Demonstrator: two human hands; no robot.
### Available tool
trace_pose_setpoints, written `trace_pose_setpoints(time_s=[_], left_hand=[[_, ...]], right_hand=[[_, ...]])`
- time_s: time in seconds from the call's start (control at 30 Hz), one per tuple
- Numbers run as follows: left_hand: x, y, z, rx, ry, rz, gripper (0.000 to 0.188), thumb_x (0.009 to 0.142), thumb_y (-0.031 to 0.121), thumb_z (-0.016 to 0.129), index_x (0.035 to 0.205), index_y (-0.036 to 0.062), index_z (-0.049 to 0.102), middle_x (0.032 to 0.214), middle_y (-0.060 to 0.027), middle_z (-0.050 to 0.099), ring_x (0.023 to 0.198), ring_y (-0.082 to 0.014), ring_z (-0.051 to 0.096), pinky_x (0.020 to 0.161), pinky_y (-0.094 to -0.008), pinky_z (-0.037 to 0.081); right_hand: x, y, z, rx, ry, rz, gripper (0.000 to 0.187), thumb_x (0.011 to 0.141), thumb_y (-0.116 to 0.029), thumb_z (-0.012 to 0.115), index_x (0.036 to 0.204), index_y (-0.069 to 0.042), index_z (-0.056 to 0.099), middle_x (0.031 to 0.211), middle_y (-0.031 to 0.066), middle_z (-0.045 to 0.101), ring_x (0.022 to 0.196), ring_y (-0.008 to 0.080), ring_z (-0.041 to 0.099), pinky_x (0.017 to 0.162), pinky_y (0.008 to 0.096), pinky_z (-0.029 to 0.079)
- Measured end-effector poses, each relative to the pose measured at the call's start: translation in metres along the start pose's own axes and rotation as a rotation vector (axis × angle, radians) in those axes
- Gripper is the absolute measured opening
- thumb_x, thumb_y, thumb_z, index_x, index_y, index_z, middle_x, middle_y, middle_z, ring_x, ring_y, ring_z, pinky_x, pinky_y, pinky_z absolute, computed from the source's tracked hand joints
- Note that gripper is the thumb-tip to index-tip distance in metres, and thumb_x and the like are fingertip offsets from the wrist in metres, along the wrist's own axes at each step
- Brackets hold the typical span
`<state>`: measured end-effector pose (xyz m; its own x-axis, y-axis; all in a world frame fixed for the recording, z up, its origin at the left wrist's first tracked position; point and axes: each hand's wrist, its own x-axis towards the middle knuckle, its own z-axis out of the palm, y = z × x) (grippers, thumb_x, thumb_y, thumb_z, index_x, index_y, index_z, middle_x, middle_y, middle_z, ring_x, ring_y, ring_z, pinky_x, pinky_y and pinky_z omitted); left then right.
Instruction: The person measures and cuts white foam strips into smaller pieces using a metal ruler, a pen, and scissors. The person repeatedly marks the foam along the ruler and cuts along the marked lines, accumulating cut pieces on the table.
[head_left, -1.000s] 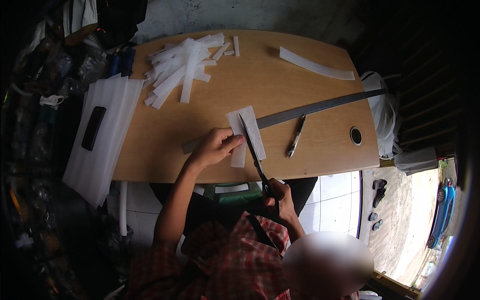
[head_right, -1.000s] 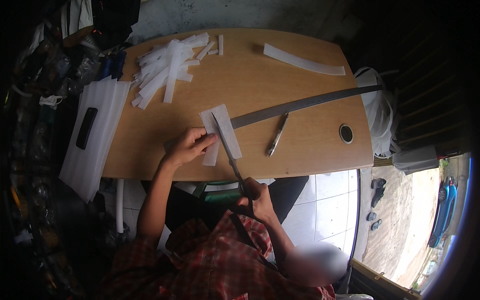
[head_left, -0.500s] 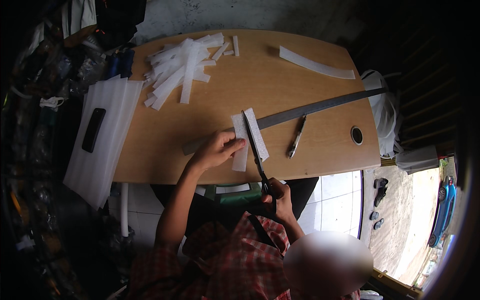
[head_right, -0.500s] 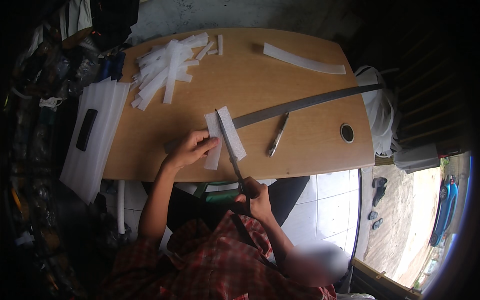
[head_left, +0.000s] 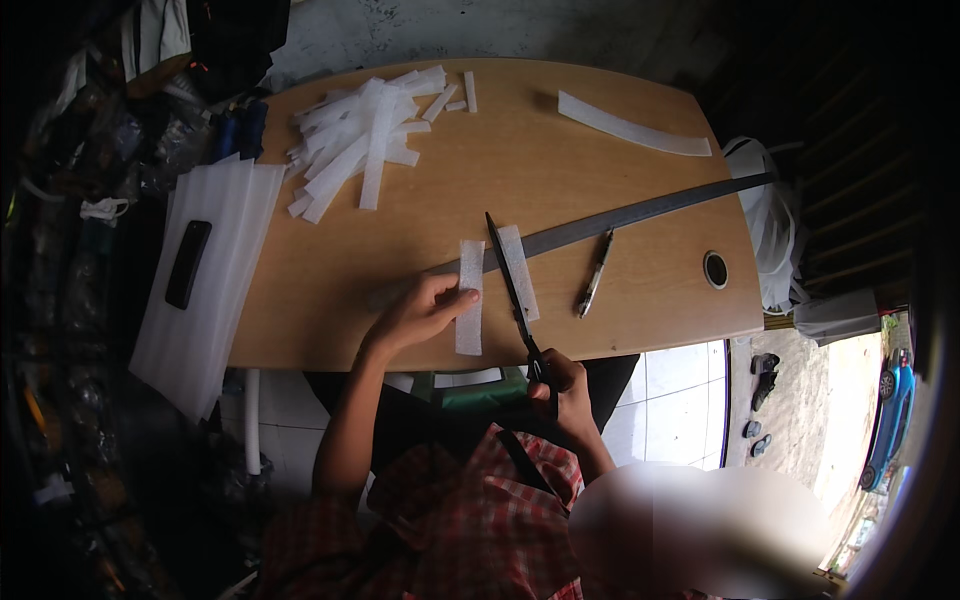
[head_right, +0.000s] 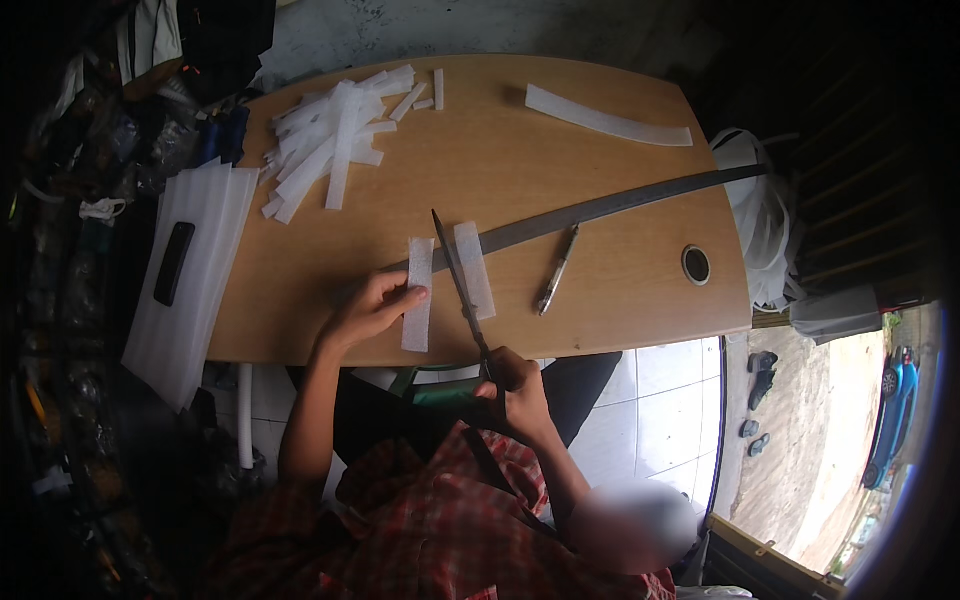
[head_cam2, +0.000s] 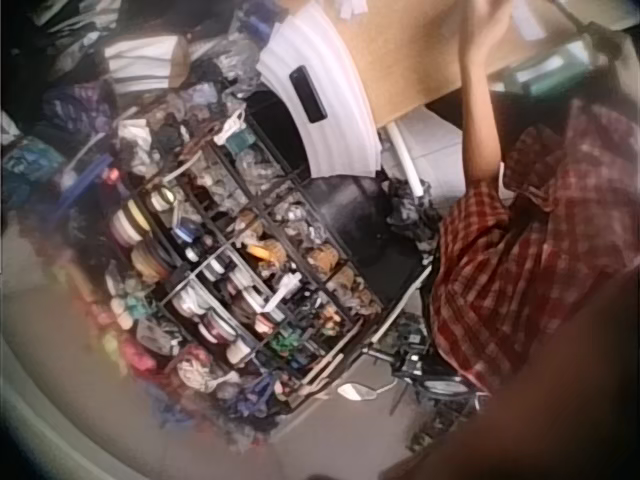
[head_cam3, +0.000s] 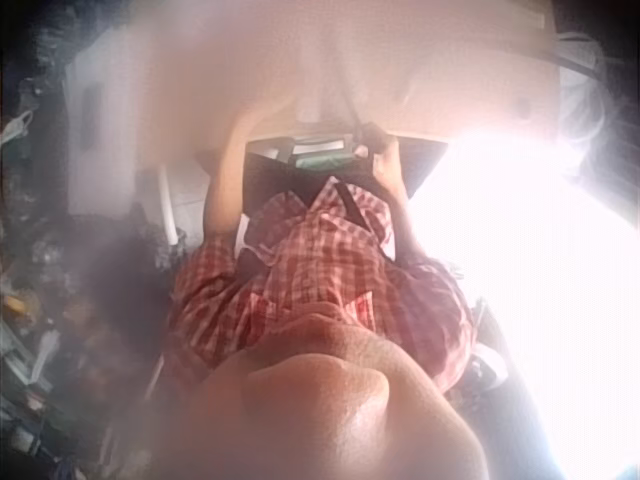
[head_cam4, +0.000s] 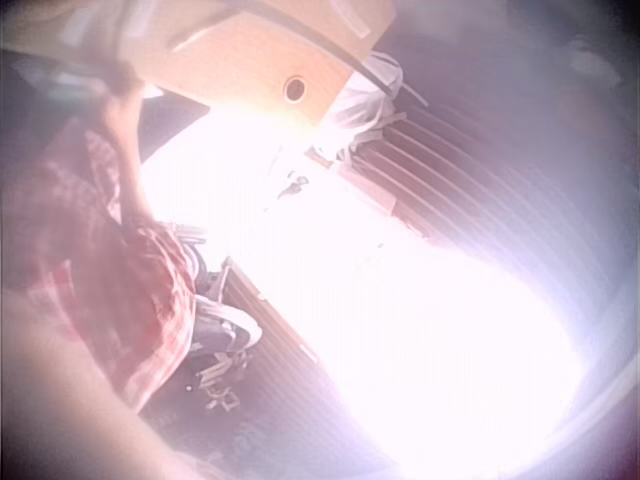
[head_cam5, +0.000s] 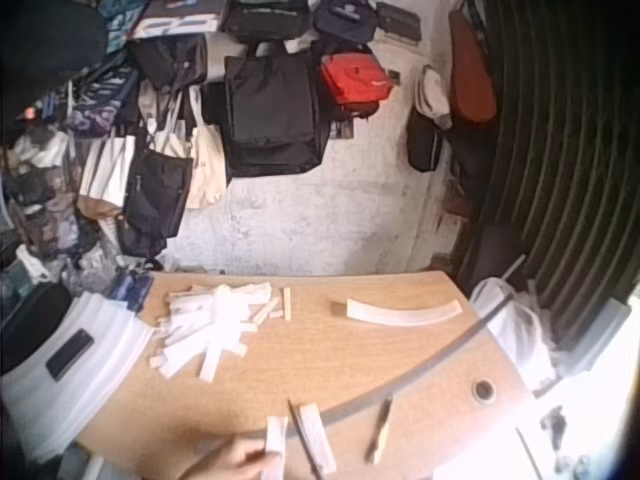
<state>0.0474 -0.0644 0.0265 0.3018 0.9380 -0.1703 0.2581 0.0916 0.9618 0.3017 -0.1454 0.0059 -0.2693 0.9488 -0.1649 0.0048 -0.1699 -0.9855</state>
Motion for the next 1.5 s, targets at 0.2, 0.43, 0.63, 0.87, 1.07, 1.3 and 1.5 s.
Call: trace_pose_setpoints(time_s=[0.2,0.43,0.63,0.87,1.07,1.3,1.5], left_hand=[[0.027,0.007,0.007,0.044,0.059,0.022,0.03,0.096,0.027,0.065,0.088,-0.0016,0.066,0.071,0.0045,0.058,0.064,-0.0033,0.05,0.053,-0.0245,0.039],[0.038,0.028,0.045,0.551,0.263,-0.111,0.053,0.089,0.043,0.07,0.067,-0.0041,0.059,0.062,-0.0163,0.063,0.058,-0.0326,0.058,0.058,-0.0408,0.045],[0.039,0.026,0.07,0.681,0.475,0.1,0.059,0.083,0.048,0.074,0.116,0.0027,0.054,0.097,-0.0204,0.064,0.089,-0.0399,0.061,0.074,-0.0478,0.05],[0.034,0.024,0.096,0.82,0.347,0.154,0.056,0.082,0.018,0.072,0.13,0.0033,0.048,0.118,-0.021,0.059,0.108,-0.04,0.057,0.092,-0.049,0.045],[0.024,0.02,0.059,0.74,0.331,0.248,0.039,0.082,0.0,0.062,0.12,0.0005,0.056,0.107,-0.0207,0.064,0.099,-0.0406,0.061,0.084,-0.046,0.05],[0.06,0.02,-0.062,0.938,0.714,0.431,0.032,0.085,-0.004,0.059,0.117,-0.0006,0.063,0.105,-0.0216,0.068,0.094,-0.0411,0.065,0.08,-0.0426,0.053],[0.095,-0.021,-0.156,1.217,0.733,0.272,0.056,0.089,0.009,0.064,0.142,0.009,0.047,0.138,-0.019,0.053,0.12,-0.0388,0.054,0.099,-0.0506,0.042]], right_hand=[[0.003,0.0,-0.023,0.112,0.167,-0.069,0.076,0.067,-0.072,0.075,0.086,-0.001,0.056,0.065,-0.0023,0.052,0.051,0.0045,0.046,0.045,0.0225,0.03],[0.032,-0.013,-0.073,-0.061,0.328,-0.175,0.076,0.072,-0.077,0.068,0.085,-0.002,0.056,0.062,-0.0047,0.046,0.051,0.0038,0.045,0.044,0.0213,0.031],[0.045,-0.003,-0.094,-0.033,0.377,-0.197,0.077,0.074,-0.076,0.066,0.087,-0.001,0.057,0.062,-0.0037,0.046,0.048,0.0039,0.044,0.042,0.0211,0.03],[0.046,-0.002,-0.092,-0.024,0.362,-0.209,0.077,0.072,-0.075,0.069,0.089,-0.001,0.058,0.063,-0.0041,0.046,0.048,0.0038,0.044,0.041,0.0214,0.03],[0.045,-0.004,-0.093,-0.04,0.342,-0.202,0.078,0.072,-0.078,0.065,0.087,-0.001,0.057,0.063,-0.0044,0.045,0.048,0.0038,0.042,0.041,0.0216,0.028],[0.044,0.003,-0.099,0.026,0.315,-0.191,0.077,0.071,-0.075,0.07,0.09,-0.001,0.057,0.065,-0.0041,0.047,0.048,0.0039,0.044,0.041,0.021,0.031],[0.047,0.002,-0.101,0.026,0.27,-0.204,0.076,0.072,-0.073,0.07,0.089,-0.001,0.057,0.064,-0.0033,0.047,0.047,0.0046,0.046,0.04,0.021,0.033]])
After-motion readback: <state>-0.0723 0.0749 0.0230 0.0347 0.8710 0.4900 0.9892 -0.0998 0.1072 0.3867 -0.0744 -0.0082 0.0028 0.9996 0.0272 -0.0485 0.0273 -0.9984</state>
